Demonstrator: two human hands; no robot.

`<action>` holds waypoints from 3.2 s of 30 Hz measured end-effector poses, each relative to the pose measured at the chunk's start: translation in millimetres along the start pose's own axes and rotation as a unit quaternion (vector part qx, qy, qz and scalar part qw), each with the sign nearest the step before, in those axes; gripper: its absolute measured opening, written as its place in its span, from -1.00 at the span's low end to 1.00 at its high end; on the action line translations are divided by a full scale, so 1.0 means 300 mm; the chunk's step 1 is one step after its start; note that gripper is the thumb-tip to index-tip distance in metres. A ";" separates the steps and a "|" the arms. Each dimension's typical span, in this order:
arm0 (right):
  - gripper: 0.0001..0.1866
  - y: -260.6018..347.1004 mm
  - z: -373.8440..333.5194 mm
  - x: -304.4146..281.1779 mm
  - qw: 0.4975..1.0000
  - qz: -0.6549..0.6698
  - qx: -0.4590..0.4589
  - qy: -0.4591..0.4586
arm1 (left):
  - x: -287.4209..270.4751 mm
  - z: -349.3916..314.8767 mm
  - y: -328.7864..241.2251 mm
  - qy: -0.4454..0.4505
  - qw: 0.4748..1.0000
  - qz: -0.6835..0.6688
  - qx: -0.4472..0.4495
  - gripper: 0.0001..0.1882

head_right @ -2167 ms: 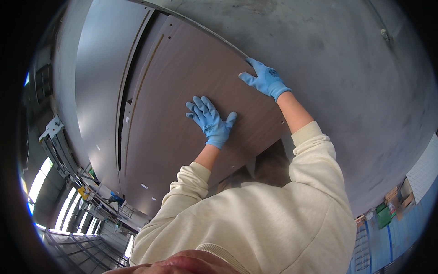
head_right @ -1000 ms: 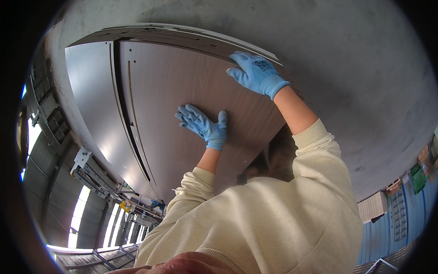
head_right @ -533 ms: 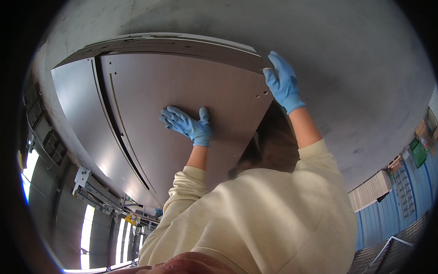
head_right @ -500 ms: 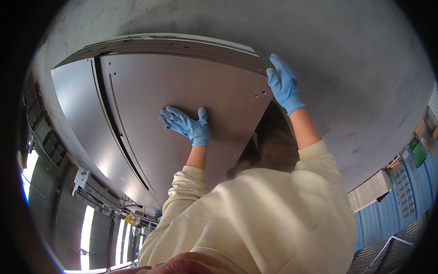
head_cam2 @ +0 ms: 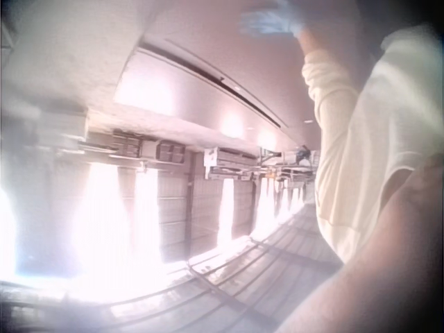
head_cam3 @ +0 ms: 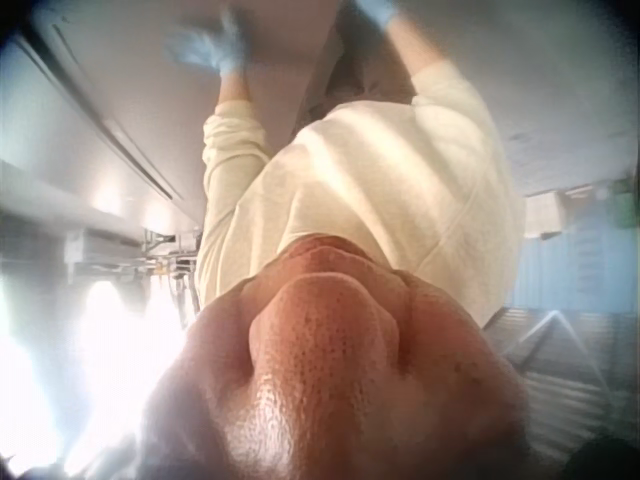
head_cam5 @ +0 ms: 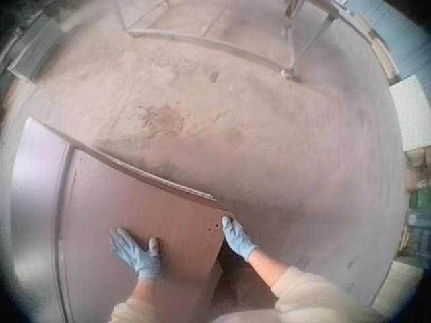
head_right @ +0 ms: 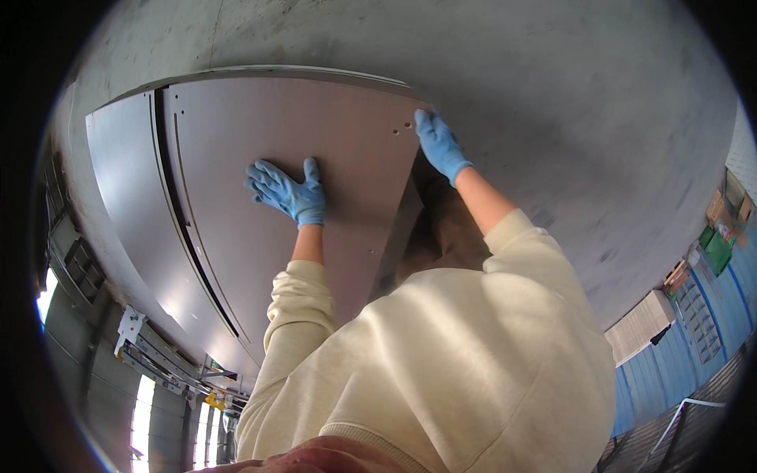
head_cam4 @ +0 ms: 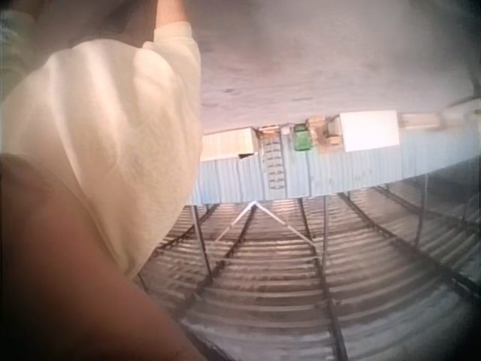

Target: The person wipes a large brown wood panel with a cloth, flips it, and wipes the other side. They then stack the panel with others and repeat the wiping process on another panel.

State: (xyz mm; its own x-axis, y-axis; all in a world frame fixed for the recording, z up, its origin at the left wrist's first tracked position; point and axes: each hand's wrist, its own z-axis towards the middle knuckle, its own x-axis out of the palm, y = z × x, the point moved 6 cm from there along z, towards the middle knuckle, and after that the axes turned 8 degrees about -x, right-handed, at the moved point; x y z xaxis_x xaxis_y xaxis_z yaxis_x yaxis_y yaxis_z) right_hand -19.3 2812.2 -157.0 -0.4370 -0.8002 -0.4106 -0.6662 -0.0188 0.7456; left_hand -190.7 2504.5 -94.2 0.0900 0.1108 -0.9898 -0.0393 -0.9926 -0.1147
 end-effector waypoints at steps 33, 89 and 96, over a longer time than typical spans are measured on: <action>-0.45 0.053 -0.007 0.030 0.995 0.086 -0.003 0.059 | 0.032 -0.001 0.006 -0.028 0.999 0.023 0.031 0.12; -0.22 1.388 0.852 1.298 0.595 -0.135 0.017 0.792 | -0.065 0.445 -0.362 -0.068 0.939 -0.044 -0.335 0.02; -0.19 1.352 0.848 1.222 0.555 -0.136 0.075 0.818 | -0.052 0.442 -0.359 -0.064 0.937 -0.048 -0.341 0.08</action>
State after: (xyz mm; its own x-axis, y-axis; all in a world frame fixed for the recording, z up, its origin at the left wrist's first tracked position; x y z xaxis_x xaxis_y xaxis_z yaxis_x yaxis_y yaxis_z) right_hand -603.5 2663.8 -138.6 0.7424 -0.2561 0.6190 -0.6694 -0.3195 0.6707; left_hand -319.9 2616.1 -77.6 -0.0606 0.1639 -0.9846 0.6118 -0.7733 -0.1664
